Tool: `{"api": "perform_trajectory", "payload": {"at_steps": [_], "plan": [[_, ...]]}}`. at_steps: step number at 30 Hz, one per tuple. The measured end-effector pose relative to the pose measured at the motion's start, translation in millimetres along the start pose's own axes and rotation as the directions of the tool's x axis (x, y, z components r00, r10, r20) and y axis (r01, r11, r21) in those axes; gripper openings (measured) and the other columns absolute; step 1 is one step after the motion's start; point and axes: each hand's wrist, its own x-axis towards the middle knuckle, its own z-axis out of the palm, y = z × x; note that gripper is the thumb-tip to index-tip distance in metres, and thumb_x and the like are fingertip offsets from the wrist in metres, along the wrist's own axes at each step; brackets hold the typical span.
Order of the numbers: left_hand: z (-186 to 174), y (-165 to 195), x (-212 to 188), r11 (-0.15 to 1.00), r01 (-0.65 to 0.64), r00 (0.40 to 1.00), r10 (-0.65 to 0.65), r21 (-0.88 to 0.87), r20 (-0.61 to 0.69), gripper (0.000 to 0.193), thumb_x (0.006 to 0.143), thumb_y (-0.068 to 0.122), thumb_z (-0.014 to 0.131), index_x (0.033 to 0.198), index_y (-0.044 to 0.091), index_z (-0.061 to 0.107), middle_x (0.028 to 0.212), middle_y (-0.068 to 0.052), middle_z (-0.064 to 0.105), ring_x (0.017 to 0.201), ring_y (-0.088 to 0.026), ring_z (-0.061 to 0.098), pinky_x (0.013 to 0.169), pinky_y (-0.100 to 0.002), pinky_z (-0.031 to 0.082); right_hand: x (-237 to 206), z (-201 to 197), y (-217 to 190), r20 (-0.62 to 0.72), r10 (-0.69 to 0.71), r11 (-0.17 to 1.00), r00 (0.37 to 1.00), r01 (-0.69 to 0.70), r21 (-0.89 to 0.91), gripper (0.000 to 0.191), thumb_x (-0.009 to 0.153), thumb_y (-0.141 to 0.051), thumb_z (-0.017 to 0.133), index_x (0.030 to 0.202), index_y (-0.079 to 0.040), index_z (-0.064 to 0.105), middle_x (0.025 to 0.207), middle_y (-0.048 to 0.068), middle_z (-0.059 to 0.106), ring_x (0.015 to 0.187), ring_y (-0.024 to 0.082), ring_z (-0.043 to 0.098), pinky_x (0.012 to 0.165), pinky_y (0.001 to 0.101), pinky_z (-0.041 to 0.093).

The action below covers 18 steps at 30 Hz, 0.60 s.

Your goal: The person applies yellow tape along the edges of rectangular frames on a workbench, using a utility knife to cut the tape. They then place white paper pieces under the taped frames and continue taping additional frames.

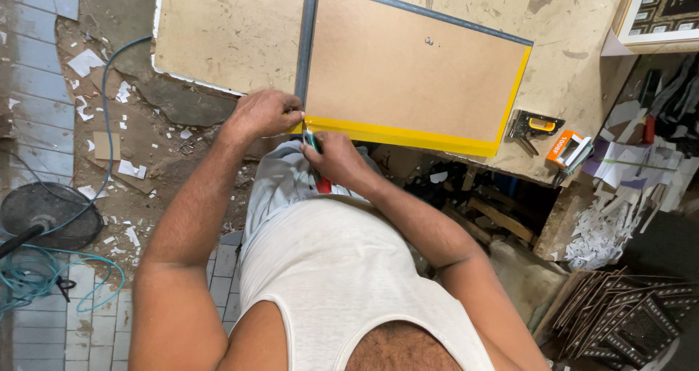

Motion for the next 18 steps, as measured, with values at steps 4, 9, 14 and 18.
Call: {"api": "perform_trajectory", "payload": {"at_steps": [4,9,14,18], "plan": [[-1.0,-3.8,-4.5,0.999,0.003,1.000,-0.004,-0.046,-0.007,0.031,0.091,0.041,0.067,0.111,0.020,0.078,0.101,-0.009,0.077,0.097,-0.029,0.072,0.087,-0.045,0.055,-19.6,-37.1,13.3,0.283,0.002,0.976,0.959,-0.063,0.208,0.036,0.095,-0.033,0.073,0.107,0.001,0.078,0.087,0.012,0.079,0.076,0.014,0.068,0.071,0.0340,0.056],[-3.9,-17.5,-30.6,0.980,-0.027,0.988,-0.004,-0.197,-0.154,0.032,0.093,0.039,0.070,0.115,0.017,0.076,0.113,-0.013,0.070,0.105,-0.026,0.068,0.092,-0.043,0.053,-2.0,-90.8,29.3,-0.371,-0.025,0.939,0.928,-0.106,-0.327,0.043,0.094,-0.038,0.076,0.120,-0.005,0.073,0.096,0.014,0.072,0.078,0.023,0.069,0.069,0.0391,0.054],[-2.2,-36.6,-49.6,0.817,-0.067,0.985,-0.038,-0.572,-0.169,0.048,0.092,0.032,0.075,0.134,0.018,0.055,0.120,-0.014,0.063,0.110,-0.027,0.062,0.092,-0.042,0.053,9.2,-89.9,39.6,-0.505,-0.529,0.648,0.682,-0.060,-0.759,0.037,0.099,-0.028,0.076,0.131,-0.010,0.069,0.116,0.012,0.064,0.105,0.029,0.062,0.089,0.0448,0.049],[19.4,-28.1,-46.5,0.815,-0.111,0.962,-0.057,-0.569,-0.269,0.060,0.096,0.030,0.076,0.140,0.018,0.038,0.122,-0.015,0.064,0.113,-0.030,0.066,0.091,-0.043,0.055,3.1,-60.6,34.5,-0.251,-0.735,0.499,0.630,0.252,-0.829,0.035,0.097,-0.033,0.073,0.130,-0.020,0.068,0.125,0.014,0.061,0.115,0.029,0.059,0.104,0.0482,0.045]]}}
